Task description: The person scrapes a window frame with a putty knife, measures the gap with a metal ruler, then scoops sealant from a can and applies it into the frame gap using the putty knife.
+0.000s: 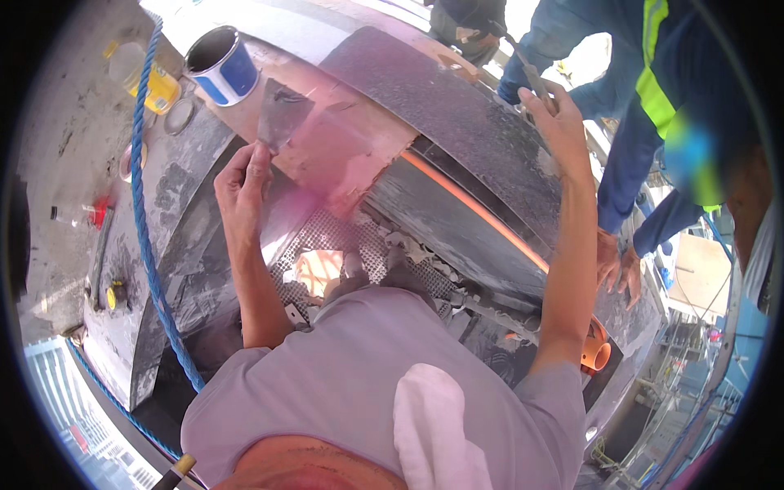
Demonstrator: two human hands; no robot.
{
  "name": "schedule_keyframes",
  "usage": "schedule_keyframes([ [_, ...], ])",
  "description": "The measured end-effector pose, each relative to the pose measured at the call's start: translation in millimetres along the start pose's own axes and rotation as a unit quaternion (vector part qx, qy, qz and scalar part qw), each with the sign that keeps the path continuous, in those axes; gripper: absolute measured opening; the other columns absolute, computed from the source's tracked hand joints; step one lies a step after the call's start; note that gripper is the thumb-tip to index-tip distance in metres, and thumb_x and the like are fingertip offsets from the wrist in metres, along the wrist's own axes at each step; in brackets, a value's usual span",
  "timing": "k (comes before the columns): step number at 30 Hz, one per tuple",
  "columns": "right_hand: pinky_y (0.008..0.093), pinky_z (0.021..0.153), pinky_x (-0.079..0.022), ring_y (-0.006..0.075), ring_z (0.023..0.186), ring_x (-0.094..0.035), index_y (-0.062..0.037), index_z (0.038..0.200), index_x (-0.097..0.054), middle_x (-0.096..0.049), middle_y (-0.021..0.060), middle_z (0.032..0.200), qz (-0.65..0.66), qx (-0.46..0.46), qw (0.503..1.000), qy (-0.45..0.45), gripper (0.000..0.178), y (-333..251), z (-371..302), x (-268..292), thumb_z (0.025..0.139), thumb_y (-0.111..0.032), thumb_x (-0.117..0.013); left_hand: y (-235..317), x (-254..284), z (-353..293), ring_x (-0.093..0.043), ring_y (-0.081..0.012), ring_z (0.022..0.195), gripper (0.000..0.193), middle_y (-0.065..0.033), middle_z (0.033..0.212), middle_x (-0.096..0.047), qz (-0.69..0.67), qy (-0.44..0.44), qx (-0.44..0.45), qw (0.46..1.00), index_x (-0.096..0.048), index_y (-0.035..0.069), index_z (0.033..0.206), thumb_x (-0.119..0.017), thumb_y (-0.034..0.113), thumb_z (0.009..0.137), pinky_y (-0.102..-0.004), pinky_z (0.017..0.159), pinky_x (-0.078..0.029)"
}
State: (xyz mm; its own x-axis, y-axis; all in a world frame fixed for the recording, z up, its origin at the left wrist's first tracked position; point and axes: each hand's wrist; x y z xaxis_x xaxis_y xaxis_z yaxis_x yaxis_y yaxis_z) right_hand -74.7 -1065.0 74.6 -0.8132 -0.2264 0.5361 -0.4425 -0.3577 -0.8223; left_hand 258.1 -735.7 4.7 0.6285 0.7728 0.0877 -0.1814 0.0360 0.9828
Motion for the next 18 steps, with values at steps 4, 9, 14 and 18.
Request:
schedule_keyframes([
  [4, 0.0219, 0.057, -0.03, 0.0005, 0.068, -0.043, 0.0006, 0.145, -0.069, -0.051, -0.009, 0.086, 0.077, -0.12, 0.983, -0.115, 0.047, 20, 33, 14, 0.112, -0.032, -0.071, -11, -10, -2, -0.053, -0.0055, 0.076, 0.038, 0.0022, 0.085, -0.066, -0.005, 0.042, 0.021, 0.999, -0.08, -0.003, 0.114, -0.075, 0.034, 0.11, -0.0242, 0.068, -0.039],
  [9, 0.0257, 0.063, -0.041, 0.0055, 0.074, -0.053, -0.003, 0.135, -0.078, -0.068, -0.0004, 0.096, 0.039, -0.095, 0.988, -0.119, 0.04, 9, 63, 7, 0.109, -0.032, -0.073, -17, -30, -8, -0.043, -0.0015, 0.06, 0.036, 0.0057, 0.075, -0.056, -0.01, 0.098, 0.022, 0.995, -0.079, 0.001, 0.113, -0.07, 0.036, 0.113, -0.0226, 0.054, -0.028],
  [14, 0.0204, 0.056, -0.033, 0.0025, 0.065, -0.048, -0.0058, 0.137, -0.078, -0.067, -0.0013, 0.088, -0.035, -0.069, 0.984, -0.161, 0.038, 32, 104, 9, 0.107, -0.029, -0.074, -29, -38, -15, -0.04, -0.0017, 0.058, 0.037, 0.0066, 0.072, -0.053, -0.023, 0.139, 0.038, 0.989, -0.079, 0.0, 0.113, -0.07, 0.035, 0.113, -0.0229, 0.053, -0.027],
  [18, 0.0238, 0.062, -0.04, 0.0075, 0.072, -0.056, -0.0027, 0.133, -0.08, -0.071, 0.0033, 0.088, -0.013, -0.088, 0.973, -0.212, 0.042, 41, 121, 6, 0.103, -0.031, -0.075, -33, -41, -21, -0.041, -0.0012, 0.059, 0.036, 0.0054, 0.072, -0.055, -0.052, 0.167, 0.028, 0.984, -0.079, -0.003, 0.116, -0.072, 0.033, 0.112, -0.0226, 0.053, -0.026],
])
Point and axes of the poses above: each hand's wrist, its own z-axis towards the middle knuckle, its own x-axis out of the back of the hand, y = z × x
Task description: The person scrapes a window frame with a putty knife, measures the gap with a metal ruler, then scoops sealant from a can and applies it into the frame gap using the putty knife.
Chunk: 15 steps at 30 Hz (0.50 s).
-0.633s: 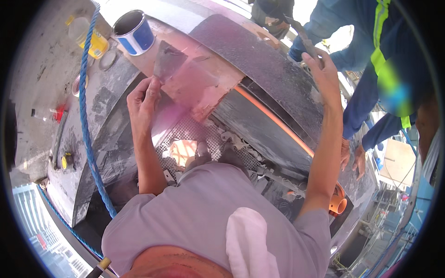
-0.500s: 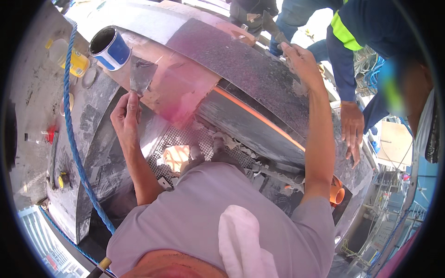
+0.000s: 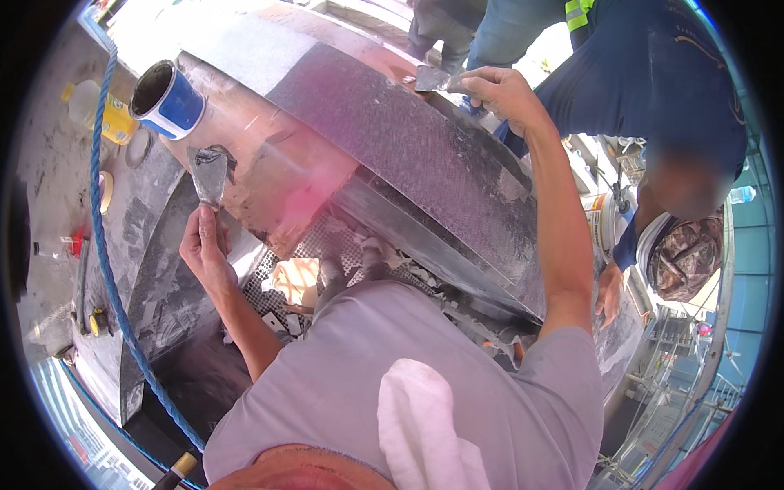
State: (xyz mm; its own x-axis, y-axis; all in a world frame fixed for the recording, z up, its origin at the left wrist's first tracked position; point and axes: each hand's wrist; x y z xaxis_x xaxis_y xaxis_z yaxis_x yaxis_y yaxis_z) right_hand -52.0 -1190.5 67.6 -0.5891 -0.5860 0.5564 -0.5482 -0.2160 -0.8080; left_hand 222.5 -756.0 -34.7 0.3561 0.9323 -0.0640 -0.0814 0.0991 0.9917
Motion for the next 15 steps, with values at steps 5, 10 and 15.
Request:
schedule_keyframes([
  [5, 0.0258, 0.064, -0.044, 0.0086, 0.076, -0.06, -0.0014, 0.128, -0.082, -0.072, 0.0024, 0.089, 0.032, 0.024, 0.999, 0.006, 0.034, 2, 16, -8, 0.103, -0.023, -0.079, -1, 0, -7, -0.04, -0.0012, 0.059, 0.036, 0.0055, 0.072, -0.054, -0.005, 0.023, 0.001, 1.0, -0.079, -0.003, 0.118, -0.073, 0.032, 0.112, -0.0228, 0.053, -0.026],
  [10, 0.0242, 0.059, -0.036, 0.0049, 0.068, -0.049, -0.0044, 0.129, -0.083, -0.067, -0.0001, 0.087, 0.018, 0.054, 0.998, 0.022, 0.033, -17, 29, -32, 0.106, -0.027, -0.078, 4, -1, -7, -0.04, -0.001, 0.059, 0.035, 0.0074, 0.071, -0.051, 0.02, 0.035, 0.008, 0.999, -0.08, -0.001, 0.117, -0.072, 0.033, 0.112, -0.0227, 0.053, -0.025],
  [15, 0.0207, 0.055, -0.03, 0.0009, 0.065, -0.044, -0.0049, 0.141, -0.077, -0.067, -0.0024, 0.087, 0.099, 0.163, 0.981, 0.038, 0.036, -43, 41, -38, 0.109, -0.022, -0.074, 12, 21, -10, -0.04, -0.002, 0.059, 0.034, 0.006, 0.073, -0.054, -0.008, 0.042, 0.012, 0.999, -0.079, -0.001, 0.111, -0.073, 0.032, 0.111, -0.0236, 0.054, -0.026],
])
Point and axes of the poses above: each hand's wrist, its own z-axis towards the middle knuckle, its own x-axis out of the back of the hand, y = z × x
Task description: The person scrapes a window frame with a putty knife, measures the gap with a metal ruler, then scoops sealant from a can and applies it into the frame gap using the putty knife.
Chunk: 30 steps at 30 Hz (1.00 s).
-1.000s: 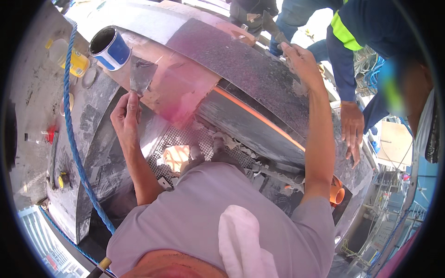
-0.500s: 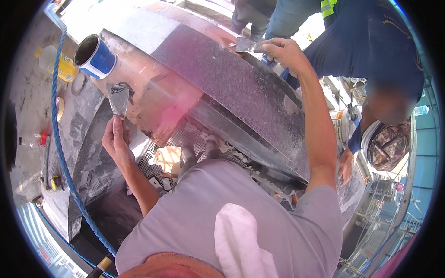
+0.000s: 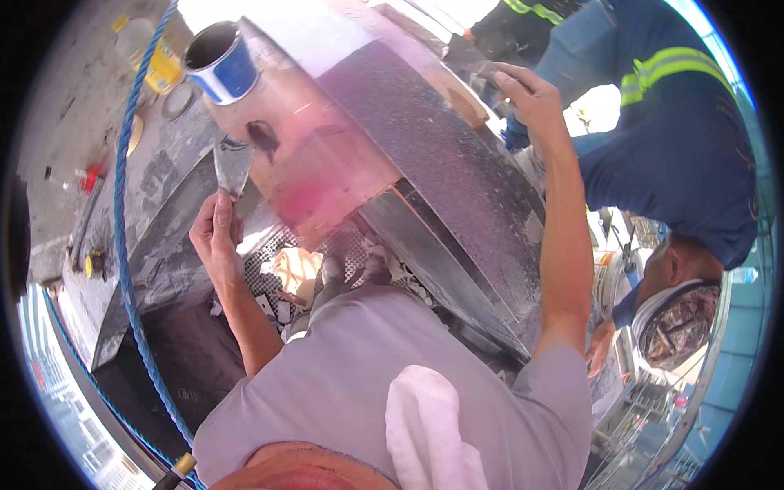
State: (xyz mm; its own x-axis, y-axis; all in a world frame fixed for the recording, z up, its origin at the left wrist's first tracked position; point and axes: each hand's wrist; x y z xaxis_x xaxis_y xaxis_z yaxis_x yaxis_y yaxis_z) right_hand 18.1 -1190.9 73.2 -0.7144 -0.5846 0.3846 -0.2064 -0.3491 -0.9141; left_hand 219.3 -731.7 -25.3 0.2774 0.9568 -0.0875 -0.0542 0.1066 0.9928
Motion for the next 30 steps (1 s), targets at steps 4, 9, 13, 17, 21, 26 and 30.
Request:
schedule_keyframes([
  [4, 0.0204, 0.06, -0.036, 0.001, 0.073, -0.052, -0.0032, 0.143, -0.075, -0.074, 0.0, 0.096, -0.001, 0.065, 0.995, -0.074, 0.04, -51, -22, -66, 0.108, -0.022, -0.076, 2, 25, -1, -0.04, -0.0026, 0.061, 0.033, 0.0076, 0.074, -0.053, 0.036, 0.011, 0.021, 0.999, -0.079, 0.0, 0.108, -0.074, 0.032, 0.11, -0.0248, 0.056, -0.026],
  [9, 0.0244, 0.083, -0.056, 0.0084, 0.102, -0.071, -0.0059, 0.145, -0.073, -0.08, 0.0054, 0.116, -0.022, 0.123, 0.972, -0.198, 0.041, -87, -53, -152, 0.106, -0.017, -0.08, 11, 52, -1, -0.053, -0.0045, 0.076, 0.031, 0.0037, 0.083, -0.068, 0.074, -0.042, 0.053, 0.995, -0.083, -0.002, 0.107, -0.078, 0.029, 0.106, -0.0249, 0.068, -0.04],
  [13, 0.0314, 0.103, -0.059, 0.0171, 0.118, -0.073, -0.0052, 0.137, -0.074, -0.079, 0.0082, 0.127, -0.01, 0.292, 0.932, -0.214, 0.038, -92, -68, -187, 0.1, -0.003, -0.08, 12, 58, 5, -0.047, -0.0028, 0.063, 0.029, 0.0065, 0.071, -0.059, 0.004, -0.113, 0.081, 0.99, -0.082, 0.0, 0.104, -0.078, 0.029, 0.105, -0.0245, 0.057, -0.034],
  [17, 0.0347, 0.102, -0.058, 0.0231, 0.12, -0.071, -0.0069, 0.128, -0.077, -0.079, 0.0081, 0.126, 0.007, 0.366, 0.899, -0.24, 0.036, -92, -73, -207, 0.094, 0.005, -0.079, 6, 53, 15, -0.044, -0.0029, 0.056, 0.031, 0.0056, 0.067, -0.056, -0.074, -0.15, 0.077, 0.983, -0.082, 0.001, 0.105, -0.08, 0.032, 0.106, -0.0235, 0.05, -0.03],
  [21, 0.0369, 0.099, -0.056, 0.0265, 0.114, -0.068, -0.0107, 0.123, -0.08, -0.08, 0.0058, 0.127, -0.113, 0.457, 0.857, -0.209, 0.041, -96, -70, -214, 0.087, 0.009, -0.078, -1, 56, 21, -0.045, -0.0034, 0.057, 0.031, 0.0045, 0.068, -0.057, -0.105, -0.16, 0.054, 0.98, -0.083, 0.0, 0.107, -0.08, 0.031, 0.106, -0.0238, 0.051, -0.032],
  [26, 0.0378, 0.099, -0.055, 0.0291, 0.112, -0.068, -0.0142, 0.126, -0.081, -0.08, 0.0055, 0.127, -0.171, 0.493, 0.843, -0.134, 0.045, -104, -62, -210, 0.086, 0.007, -0.079, -8, 61, 19, -0.047, -0.0026, 0.063, 0.029, 0.0061, 0.075, -0.061, -0.142, -0.147, 0.039, 0.978, -0.084, 0.001, 0.109, -0.077, 0.029, 0.108, -0.0235, 0.056, -0.032],
  [30, 0.0353, 0.097, -0.056, 0.0261, 0.109, -0.071, -0.0119, 0.134, -0.08, -0.081, 0.0058, 0.127, -0.228, 0.408, 0.88, -0.089, 0.043, -102, -68, -207, 0.093, 0.003, -0.08, -7, 68, 27, -0.048, -0.0044, 0.06, 0.029, 0.0036, 0.071, -0.061, -0.131, -0.095, 0.024, 0.986, -0.085, 0.0, 0.111, -0.08, 0.028, 0.106, -0.0241, 0.055, -0.035],
])
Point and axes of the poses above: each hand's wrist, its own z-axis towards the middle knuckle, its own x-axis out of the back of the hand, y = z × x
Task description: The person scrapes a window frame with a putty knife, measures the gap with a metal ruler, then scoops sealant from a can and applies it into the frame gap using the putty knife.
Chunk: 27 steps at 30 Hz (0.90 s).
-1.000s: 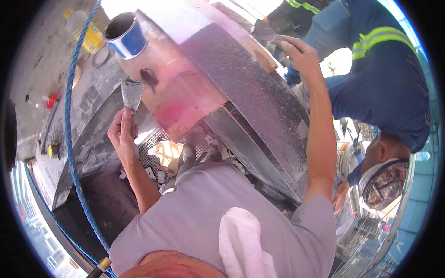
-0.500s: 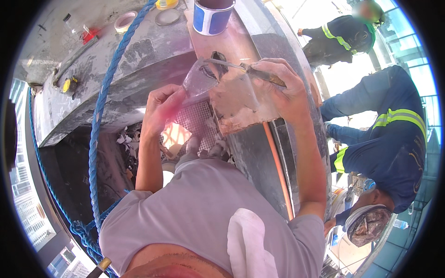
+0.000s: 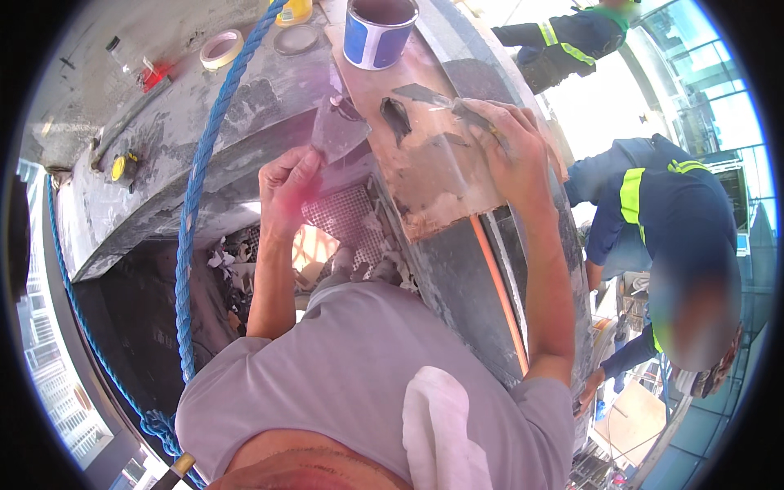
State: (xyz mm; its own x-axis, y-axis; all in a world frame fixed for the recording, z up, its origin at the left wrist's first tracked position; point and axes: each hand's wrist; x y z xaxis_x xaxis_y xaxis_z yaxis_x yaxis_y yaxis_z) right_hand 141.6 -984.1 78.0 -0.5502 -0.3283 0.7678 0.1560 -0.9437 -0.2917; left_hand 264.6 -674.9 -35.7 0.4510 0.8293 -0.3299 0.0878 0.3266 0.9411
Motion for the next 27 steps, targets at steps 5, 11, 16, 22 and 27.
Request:
schedule_keyframes([
  [5, 0.0277, 0.086, -0.055, 0.013, 0.097, -0.07, 0.0014, 0.139, -0.075, -0.078, 0.0071, 0.118, 0.304, -0.38, 0.874, -0.019, 0.038, -20, -23, -12, 0.102, -0.008, -0.076, 17, 15, 18, -0.059, -0.0107, 0.068, 0.039, -0.0026, 0.075, -0.069, 0.305, 0.055, -0.021, 0.95, -0.082, -0.001, 0.125, -0.083, 0.031, 0.101, -0.03, 0.066, -0.046],
  [11, 0.025, 0.072, -0.048, 0.0072, 0.082, -0.062, 0.0048, 0.135, -0.077, -0.073, 0.0042, 0.094, 0.346, -0.45, 0.817, -0.099, 0.04, -15, -32, -8, 0.1, -0.013, -0.074, 61, 21, 45, -0.069, -0.012, 0.081, 0.044, -0.0083, 0.09, -0.08, 0.426, -0.031, 0.037, 0.903, -0.082, 0.002, 0.127, -0.081, 0.034, 0.096, -0.0311, 0.076, -0.054],
  [16, 0.0254, 0.072, -0.048, 0.0086, 0.079, -0.063, 0.0056, 0.136, -0.077, -0.071, 0.0035, 0.088, 0.318, -0.429, 0.839, -0.108, 0.042, -14, -23, -19, 0.098, -0.014, -0.074, 63, 9, 71, -0.074, -0.0156, 0.082, 0.041, -0.0122, 0.089, -0.082, 0.488, -0.052, 0.0, 0.871, -0.086, 0.003, 0.118, -0.078, 0.036, 0.096, -0.0348, 0.078, -0.057],
  [22, 0.0257, 0.077, -0.051, 0.0102, 0.085, -0.066, 0.0057, 0.134, -0.078, -0.074, 0.0042, 0.094, 0.291, -0.388, 0.864, -0.136, 0.041, 2, -6, -28, 0.097, -0.012, -0.073, 75, 9, 107, -0.07, -0.0145, 0.069, 0.043, -0.0115, 0.08, -0.079, 0.52, -0.135, 0.025, 0.843, -0.085, 0.005, 0.119, -0.078, 0.038, 0.093, -0.0323, 0.068, -0.055],
  [27, 0.0274, 0.084, -0.056, 0.0099, 0.093, -0.067, -0.0001, 0.132, -0.081, -0.078, 0.0051, 0.107, 0.322, -0.404, 0.838, -0.176, 0.038, 32, 30, -41, 0.095, -0.01, -0.074, 69, 17, 142, -0.06, -0.0099, 0.064, 0.039, -0.0039, 0.071, -0.072, 0.502, -0.222, 0.005, 0.836, -0.086, 0.005, 0.117, -0.077, 0.035, 0.094, -0.0311, 0.062, -0.05],
])
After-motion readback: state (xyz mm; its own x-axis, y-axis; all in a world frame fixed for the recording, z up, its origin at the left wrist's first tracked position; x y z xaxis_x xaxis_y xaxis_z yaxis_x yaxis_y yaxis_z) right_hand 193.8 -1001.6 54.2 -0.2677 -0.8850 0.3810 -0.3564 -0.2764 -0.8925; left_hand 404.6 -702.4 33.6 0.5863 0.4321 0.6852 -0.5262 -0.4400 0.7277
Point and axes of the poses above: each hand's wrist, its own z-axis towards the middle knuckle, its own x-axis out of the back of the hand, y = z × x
